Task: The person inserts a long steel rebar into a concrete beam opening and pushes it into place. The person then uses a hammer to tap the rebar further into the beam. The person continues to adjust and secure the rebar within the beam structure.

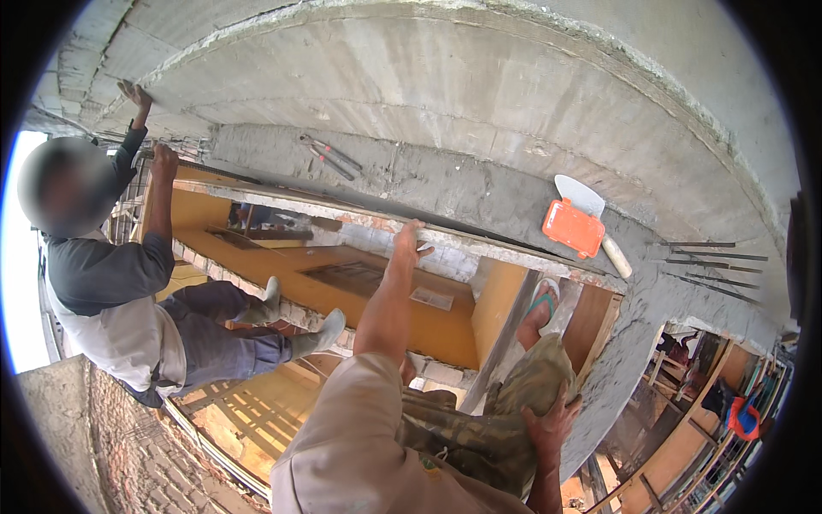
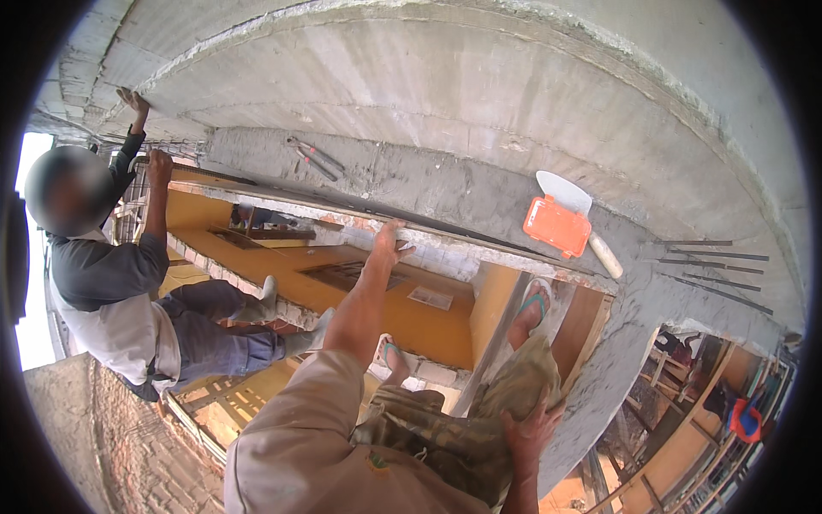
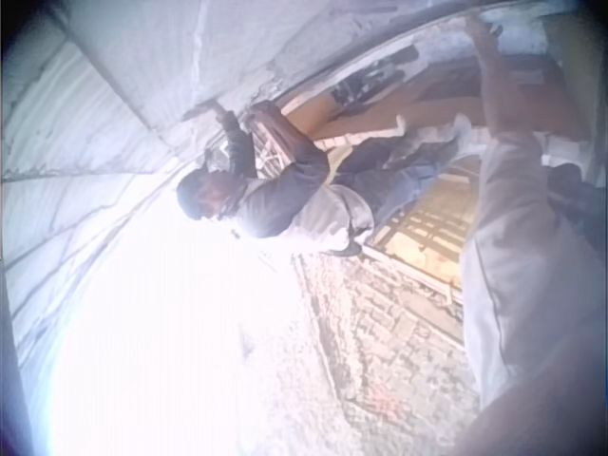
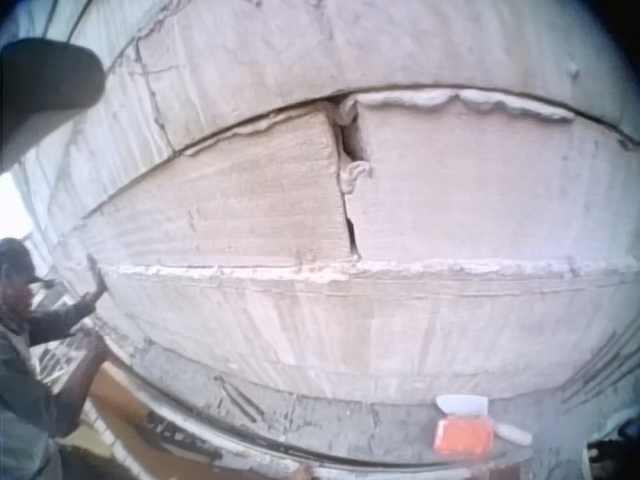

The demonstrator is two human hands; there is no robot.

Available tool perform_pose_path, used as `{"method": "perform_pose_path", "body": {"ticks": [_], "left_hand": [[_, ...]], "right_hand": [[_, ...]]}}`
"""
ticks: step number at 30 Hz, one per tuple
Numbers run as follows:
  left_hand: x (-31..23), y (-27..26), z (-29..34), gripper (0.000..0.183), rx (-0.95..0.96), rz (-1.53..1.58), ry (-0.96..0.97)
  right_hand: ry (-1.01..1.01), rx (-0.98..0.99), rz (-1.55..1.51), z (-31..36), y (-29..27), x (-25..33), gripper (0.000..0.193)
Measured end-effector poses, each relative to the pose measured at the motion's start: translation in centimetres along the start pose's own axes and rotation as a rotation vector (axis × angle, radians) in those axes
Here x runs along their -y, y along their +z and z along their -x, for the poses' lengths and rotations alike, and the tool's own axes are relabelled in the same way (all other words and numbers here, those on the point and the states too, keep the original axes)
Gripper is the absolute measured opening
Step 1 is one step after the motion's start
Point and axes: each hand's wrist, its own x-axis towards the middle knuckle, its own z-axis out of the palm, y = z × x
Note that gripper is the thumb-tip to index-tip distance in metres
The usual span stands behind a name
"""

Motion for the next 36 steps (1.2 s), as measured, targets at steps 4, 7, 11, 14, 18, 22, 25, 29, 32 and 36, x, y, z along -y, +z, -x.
{"method": "perform_pose_path", "body": {"ticks": [4,7,11,14,18,22,25,29,32,36], "left_hand": [[0.3,-0.1,-0.5,0.041,-0.033,0.051,-0.025],[0.7,-0.5,-0.5,0.043,-0.023,0.059,-0.051],[2.2,-2.1,-0.1,0.052,0.024,0.083,-0.041],[1.2,-1.0,-0.7,0.056,0.013,0.077,-0.029],[0.2,-0.1,-1.7,0.057,0.000,0.062,-0.022],[0.2,-0.1,-1.3,0.055,0.025,0.074,-0.018],[0.2,0.1,-0.9,0.055,-0.012,0.060,0.004],[0.4,-0.2,-1.8,0.063,0.041,0.002,-0.020],[0.3,0.3,-0.9,0.055,-0.042,0.015,0.003],[0.5,0.0,-1.4,0.054,-0.055,0.010,0.002]], "right_hand": [[-0.021,0.000,-0.006,0.0,-0.6,0.7,0.106],[-0.037,-0.020,0.006,-0.1,-0.3,0.6,0.106],[-0.048,-0.017,0.011,0.0,-0.1,0.7,0.106],[-0.036,0.002,0.025,0.3,0.2,0.1,0.106],[-0.022,0.022,0.024,0.4,0.1,0.2,0.105],[-0.031,0.017,-0.001,0.5,0.2,0.0,0.104],[-0.037,0.010,0.001,0.7,0.4,-0.5,0.104],[-0.039,0.006,-0.001,0.6,0.2,-0.1,0.105],[-0.013,0.007,-0.005,0.6,0.0,0.4,0.105],[0.018,0.014,0.005,0.2,-0.3,0.7,0.105]]}}
